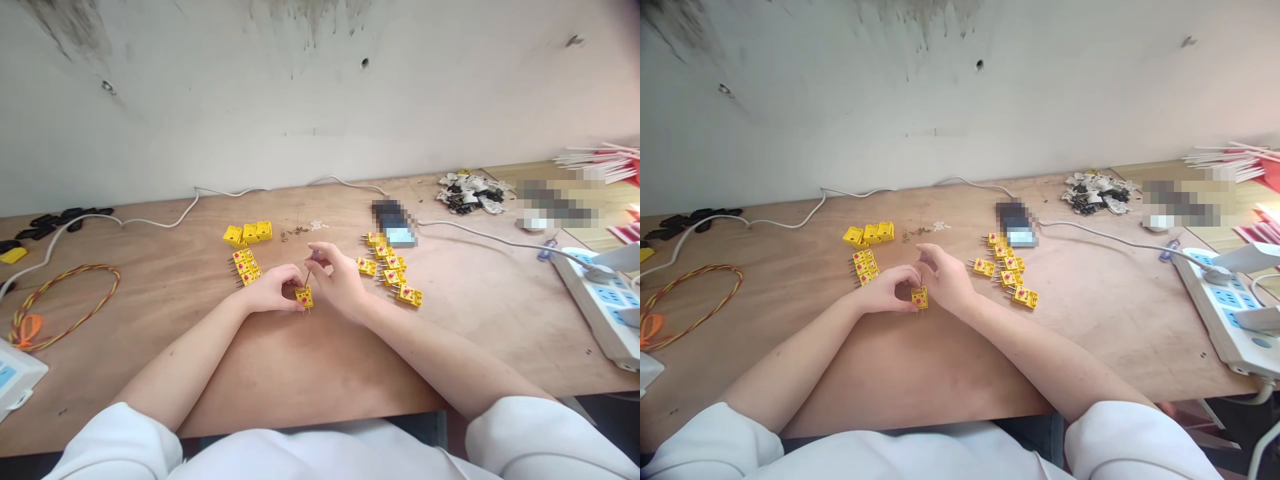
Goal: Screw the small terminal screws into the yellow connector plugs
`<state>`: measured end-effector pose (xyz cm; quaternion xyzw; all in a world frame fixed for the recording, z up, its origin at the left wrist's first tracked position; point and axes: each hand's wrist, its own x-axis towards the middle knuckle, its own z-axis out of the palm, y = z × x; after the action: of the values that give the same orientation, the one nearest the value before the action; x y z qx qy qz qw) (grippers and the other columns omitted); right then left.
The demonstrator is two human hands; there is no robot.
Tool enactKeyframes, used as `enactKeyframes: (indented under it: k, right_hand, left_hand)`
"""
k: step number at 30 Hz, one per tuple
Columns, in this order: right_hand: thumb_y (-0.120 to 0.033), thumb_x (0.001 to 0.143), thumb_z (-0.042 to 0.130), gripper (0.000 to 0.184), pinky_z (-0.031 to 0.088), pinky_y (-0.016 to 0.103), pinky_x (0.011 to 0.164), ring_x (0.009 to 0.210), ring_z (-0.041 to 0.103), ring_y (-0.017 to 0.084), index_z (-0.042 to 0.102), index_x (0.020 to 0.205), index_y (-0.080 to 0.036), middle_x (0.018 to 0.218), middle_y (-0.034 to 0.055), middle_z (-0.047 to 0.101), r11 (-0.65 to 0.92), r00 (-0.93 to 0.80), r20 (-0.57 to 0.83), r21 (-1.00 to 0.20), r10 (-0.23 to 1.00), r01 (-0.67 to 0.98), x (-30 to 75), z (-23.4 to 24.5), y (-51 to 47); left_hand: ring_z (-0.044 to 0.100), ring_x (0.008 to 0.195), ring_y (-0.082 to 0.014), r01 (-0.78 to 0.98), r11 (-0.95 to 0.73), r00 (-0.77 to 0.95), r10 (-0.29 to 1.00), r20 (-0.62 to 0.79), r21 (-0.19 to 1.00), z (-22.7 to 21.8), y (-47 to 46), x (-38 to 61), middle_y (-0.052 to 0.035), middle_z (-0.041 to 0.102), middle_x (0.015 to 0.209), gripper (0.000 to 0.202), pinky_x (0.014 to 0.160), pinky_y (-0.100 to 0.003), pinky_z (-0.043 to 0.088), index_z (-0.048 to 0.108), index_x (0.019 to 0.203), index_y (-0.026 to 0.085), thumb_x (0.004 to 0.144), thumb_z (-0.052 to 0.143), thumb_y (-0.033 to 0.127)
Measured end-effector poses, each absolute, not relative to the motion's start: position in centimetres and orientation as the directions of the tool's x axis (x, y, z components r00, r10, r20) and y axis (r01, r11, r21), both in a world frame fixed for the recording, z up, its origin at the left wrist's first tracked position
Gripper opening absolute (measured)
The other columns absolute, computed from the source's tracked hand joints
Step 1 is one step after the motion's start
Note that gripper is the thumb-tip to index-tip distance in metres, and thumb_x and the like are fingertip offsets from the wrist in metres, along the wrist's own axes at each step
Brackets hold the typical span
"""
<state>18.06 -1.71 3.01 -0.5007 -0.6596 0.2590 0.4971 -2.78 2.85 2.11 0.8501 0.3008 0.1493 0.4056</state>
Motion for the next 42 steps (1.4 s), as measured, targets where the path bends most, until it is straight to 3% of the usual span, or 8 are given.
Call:
enactKeyframes:
  k: [6, 11, 14, 17, 20, 25, 33, 42]
  right_hand:
    - [-0.036, 0.095, 0.06, 0.032, 0.057, 0.035, 0.078, 0.084, 0.069, 0.017, 0.051, 0.124, -0.028, 0.093, 0.0022, 0.067, 0.464, 0.275, 0.522, -0.85, 0.807, 0.25, 19.6, 1.3, 0.5]
    - [-0.037, 0.097, 0.058, 0.032, 0.058, 0.036, 0.077, 0.073, 0.067, 0.014, 0.045, 0.124, -0.027, 0.102, 0.0042, 0.069, 0.462, 0.287, 0.5, -0.866, 0.817, 0.194, 20.3, -1.3, 1.7]
    - [-0.037, 0.099, 0.054, 0.031, 0.058, 0.035, 0.076, 0.072, 0.068, 0.013, 0.042, 0.126, -0.028, 0.107, 0.0052, 0.069, 0.466, 0.285, 0.501, -0.865, 0.817, 0.185, 20.1, -2.1, 1.9]
    - [-0.037, 0.099, 0.053, 0.03, 0.058, 0.034, 0.075, 0.073, 0.068, 0.013, 0.041, 0.126, -0.029, 0.107, 0.005, 0.069, 0.464, 0.27, 0.506, -0.861, 0.819, 0.207, 19.9, -2.4, 1.8]
    - [-0.035, 0.098, 0.054, 0.03, 0.057, 0.034, 0.073, 0.071, 0.067, 0.013, 0.043, 0.126, -0.028, 0.104, 0.004, 0.069, 0.465, 0.253, 0.508, -0.859, 0.823, 0.214, 19.8, -2.5, 1.9]
    - [-0.035, 0.097, 0.056, 0.031, 0.058, 0.033, 0.072, 0.08, 0.067, 0.016, 0.045, 0.125, -0.027, 0.101, 0.0046, 0.068, 0.436, 0.258, 0.479, -0.876, 0.839, 0.208, 20.1, -2.5, 2.2]
    - [-0.037, 0.098, 0.054, 0.03, 0.058, 0.032, 0.069, 0.083, 0.067, 0.017, 0.044, 0.125, -0.028, 0.1, 0.0049, 0.068, 0.434, 0.22, 0.471, -0.879, 0.854, 0.198, 20.0, -2.8, 2.5]
    - [-0.038, 0.098, 0.054, 0.029, 0.058, 0.032, 0.069, 0.084, 0.067, 0.017, 0.044, 0.124, -0.029, 0.101, 0.0054, 0.068, 0.419, 0.201, 0.448, -0.892, 0.871, 0.171, 20.0, -2.7, 2.6]
  left_hand:
    - [0.063, 0.107, -0.0238, 0.375, -0.559, 0.792, 0.608, 0.057, 0.739, 2.6, 2.8, -3.1, -0.0071, 0.065, 0.115, 0.03, 0.094, -0.038, 0.052, 0.069, 0.109, 0.023, 0.08, 0.073, 0.03]
    - [0.056, 0.123, -0.0248, 0.399, -0.621, 0.724, 0.665, 0.183, 0.674, 2.2, 2.3, -2.8, -0.0091, 0.06, 0.128, 0.041, 0.108, -0.043, 0.046, 0.062, 0.124, 0.024, 0.086, 0.053, 0.012]
    - [0.059, 0.109, -0.0256, 0.534, -0.615, 0.595, 0.761, 0.259, 0.58, 1.4, 1.0, -1.7, -0.0098, 0.061, 0.112, 0.023, 0.099, -0.043, 0.05, 0.061, 0.112, 0.019, 0.09, 0.06, 0.028]
    - [0.059, 0.096, -0.0263, 0.664, -0.571, 0.517, 0.817, 0.256, 0.482, 0.6, -0.4, -0.4, -0.0082, 0.06, 0.097, 0.024, 0.086, -0.042, 0.051, 0.058, 0.095, 0.019, 0.089, 0.065, 0.041]
    - [0.058, 0.095, -0.025, 0.677, -0.573, 0.526, 0.815, 0.241, 0.462, 0.3, -0.9, 0.1, -0.0075, 0.061, 0.097, 0.013, 0.084, -0.04, 0.05, 0.058, 0.094, 0.019, 0.091, 0.062, 0.032]
    - [0.058, 0.096, -0.0235, 0.6, -0.588, 0.58, 0.787, 0.211, 0.542, 0.7, 0.0, -0.3, -0.0061, 0.062, 0.099, 0.007, 0.087, -0.039, 0.049, 0.06, 0.098, 0.021, 0.091, 0.06, 0.023]
    - [0.057, 0.097, -0.0256, 0.649, -0.575, 0.563, 0.803, 0.194, 0.497, 0.1, 0.2, 0.3, -0.006, 0.061, 0.098, 0.021, 0.086, -0.041, 0.049, 0.057, 0.093, 0.021, 0.089, 0.069, 0.037]
    - [0.057, 0.099, -0.0265, 0.643, -0.62, 0.602, 0.772, 0.204, 0.451, -0.4, 0.2, 0.4, -0.0086, 0.06, 0.102, 0.019, 0.088, -0.042, 0.049, 0.055, 0.099, 0.019, 0.095, 0.062, 0.036]
